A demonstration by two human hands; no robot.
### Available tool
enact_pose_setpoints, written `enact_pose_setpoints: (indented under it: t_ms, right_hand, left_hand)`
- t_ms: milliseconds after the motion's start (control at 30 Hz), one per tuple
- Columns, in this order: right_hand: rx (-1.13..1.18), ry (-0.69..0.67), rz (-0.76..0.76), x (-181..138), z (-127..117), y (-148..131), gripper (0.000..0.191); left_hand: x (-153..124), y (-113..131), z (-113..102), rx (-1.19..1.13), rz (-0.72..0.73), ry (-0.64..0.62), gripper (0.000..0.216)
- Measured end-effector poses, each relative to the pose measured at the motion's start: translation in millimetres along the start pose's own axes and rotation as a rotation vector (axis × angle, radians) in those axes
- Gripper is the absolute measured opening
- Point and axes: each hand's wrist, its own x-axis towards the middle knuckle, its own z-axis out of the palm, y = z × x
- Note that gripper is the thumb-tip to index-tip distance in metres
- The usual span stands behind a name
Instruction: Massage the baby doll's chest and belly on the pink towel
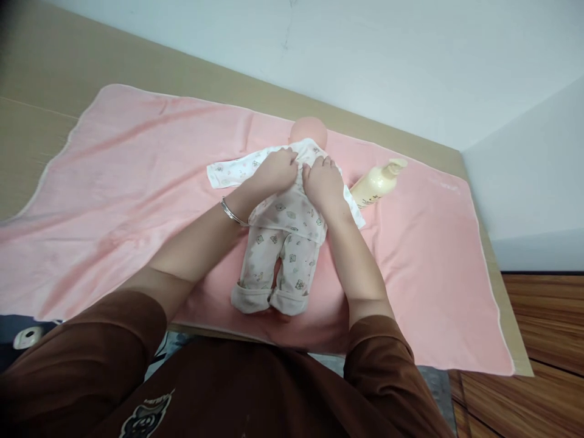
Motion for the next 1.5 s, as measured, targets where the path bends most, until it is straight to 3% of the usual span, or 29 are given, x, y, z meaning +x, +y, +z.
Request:
enact_pose_setpoints:
  t_ms: [133, 267, 400, 533, 1500]
  right_hand:
    - [-0.008, 0.023, -0.081, -14, 3, -11, 0.067]
    - [0.060, -0.005, -0.178, -12, 6, -10, 0.067]
    - [0.105, -0.002, -0.078, 1, 7, -3, 0.067]
    - [0.148, 0.015, 0.060, 13, 13, 3, 0.071]
    - [0.146, 0.104, 0.029, 17, 25, 8, 0.070]
  left_hand:
    - [17, -23, -2, -0.113, -0.080, 0.015, 0.048]
    - [22, -27, 6, -0.097, -0.062, 0.012, 0.051]
    - [19, -20, 20, -0.042, 0.015, 0.090, 0.057]
    - [16, -17, 26, -0.054, -0.027, 0.144, 0.055]
    - [15, -17, 24, -0.105, -0.056, 0.177, 0.051]
